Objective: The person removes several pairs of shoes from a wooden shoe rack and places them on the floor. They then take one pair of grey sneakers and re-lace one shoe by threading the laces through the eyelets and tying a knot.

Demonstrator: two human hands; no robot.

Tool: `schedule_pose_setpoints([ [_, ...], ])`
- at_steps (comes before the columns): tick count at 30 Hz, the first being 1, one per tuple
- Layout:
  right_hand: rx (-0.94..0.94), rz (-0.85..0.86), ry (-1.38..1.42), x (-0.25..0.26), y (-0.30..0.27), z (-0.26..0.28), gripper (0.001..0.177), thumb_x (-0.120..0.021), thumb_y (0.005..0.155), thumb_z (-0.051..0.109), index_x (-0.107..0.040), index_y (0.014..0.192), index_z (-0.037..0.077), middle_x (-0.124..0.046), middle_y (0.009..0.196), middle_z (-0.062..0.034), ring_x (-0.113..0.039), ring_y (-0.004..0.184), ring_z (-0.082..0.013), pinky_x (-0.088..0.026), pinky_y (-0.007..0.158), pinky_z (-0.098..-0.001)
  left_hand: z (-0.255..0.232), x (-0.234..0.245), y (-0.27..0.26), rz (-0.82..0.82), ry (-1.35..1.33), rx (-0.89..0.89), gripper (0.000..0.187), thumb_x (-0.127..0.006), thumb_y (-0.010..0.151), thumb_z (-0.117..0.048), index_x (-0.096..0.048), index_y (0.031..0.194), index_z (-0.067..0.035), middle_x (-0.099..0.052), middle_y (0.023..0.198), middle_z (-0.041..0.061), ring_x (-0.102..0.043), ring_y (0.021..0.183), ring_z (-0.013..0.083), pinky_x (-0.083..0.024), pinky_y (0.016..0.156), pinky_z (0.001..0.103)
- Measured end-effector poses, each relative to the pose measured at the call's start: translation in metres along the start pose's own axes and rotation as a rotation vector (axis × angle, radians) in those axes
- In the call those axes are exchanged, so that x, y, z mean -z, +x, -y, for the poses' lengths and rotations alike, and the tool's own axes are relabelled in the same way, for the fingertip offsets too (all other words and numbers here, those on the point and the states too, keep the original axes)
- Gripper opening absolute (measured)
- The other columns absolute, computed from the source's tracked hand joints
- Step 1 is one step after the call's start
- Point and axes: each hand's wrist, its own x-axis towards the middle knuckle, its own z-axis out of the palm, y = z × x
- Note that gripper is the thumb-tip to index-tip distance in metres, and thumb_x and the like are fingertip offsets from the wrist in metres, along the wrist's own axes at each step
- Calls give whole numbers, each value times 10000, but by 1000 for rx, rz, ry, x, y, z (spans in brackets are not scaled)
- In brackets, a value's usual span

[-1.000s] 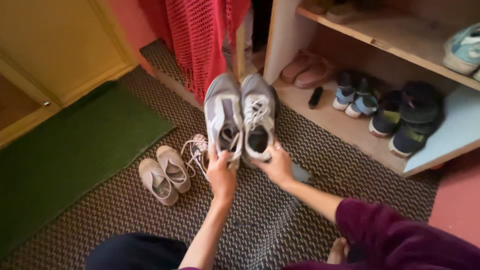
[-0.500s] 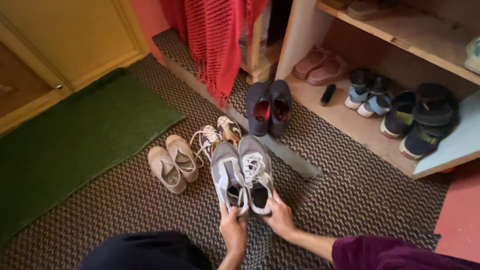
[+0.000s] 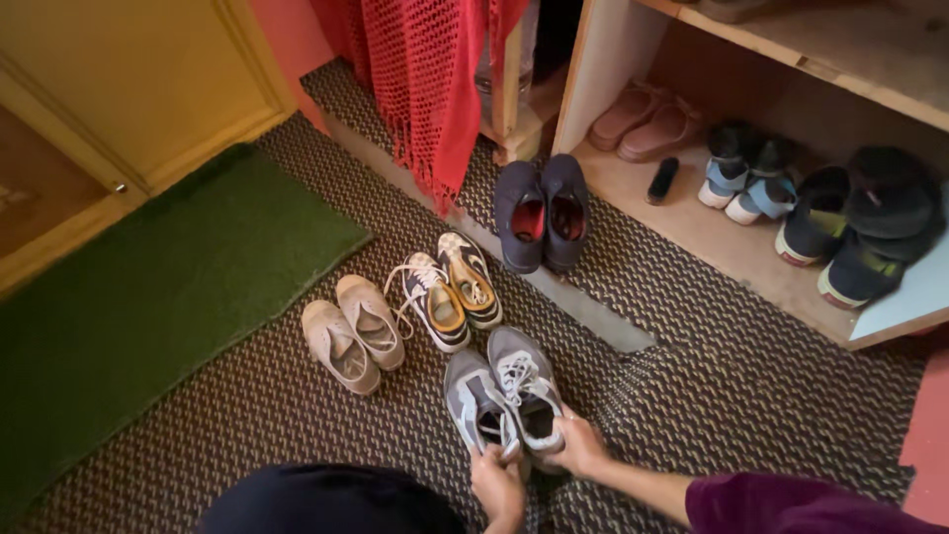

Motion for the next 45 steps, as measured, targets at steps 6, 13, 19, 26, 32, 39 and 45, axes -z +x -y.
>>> schedule_pose_setpoints([
  [6,-41,5,-5,-4,31,-2,513,-960,516,243,-755,969,118,-652,1264,-70,-682,1040,-304,-556,882,-395,-4,-8,20,-53,7,-97,215,-817,669,-71,-712,856,-82,-601,1214,175,-649,961,445,-533,834,518],
  [13,32,-57,98,0,62,-2,478,-985,488,191,-745,884,72,-663,1235,-99,-680,1051,-309,-546,898,-390,-14,-15,52,-58,-45,-175,154,-795,752,-113,-704,868,-68,-595,1258,206,-649,993,463,-531,829,520],
  [19,-1,50,15,6,135,9,472,-961,554,224,-725,934,74,-690,1207,-91,-704,1033,-296,-557,889,-389,-32,-10,91,-120,-40,-199,144,-716,709,2,-708,846,-41,-515,1397,283,-642,1016,482,-534,858,511],
  [26,136,18,-60,7,216,24,500,-988,521,186,-705,910,51,-664,1220,-119,-669,1064,-345,-537,898,-414,-58,-14,148,-161,-65,-130,210,-742,684,-1,-714,888,-46,-554,1379,228,-647,1040,453,-536,889,492],
  [32,191,-24,-21,6,217,12,508,-942,592,148,-649,993,41,-657,1221,-150,-661,1103,-355,-542,921,-410,-49,-12,161,-109,13,-139,240,-739,695,5,-697,928,-36,-560,1360,202,-653,1007,452,-540,863,499],
  [39,186,-241,8,-4,181,13,641,-849,687,60,-567,1263,64,-626,1242,-223,-617,1117,-411,-508,922,-462,-69,-36,150,-279,202,-371,497,-779,650,-49,-714,1142,-57,-509,1352,319,-519,1175,532,-442,950,563],
  [45,-260,-439,233,35,204,34,694,-714,881,311,-386,1472,151,-732,1121,-199,-729,1017,-381,-541,933,-481,-133,-80,164,-32,-156,-494,603,-693,906,-127,-435,1447,-69,-440,1459,332,-466,1326,521,-402,1090,519],
])
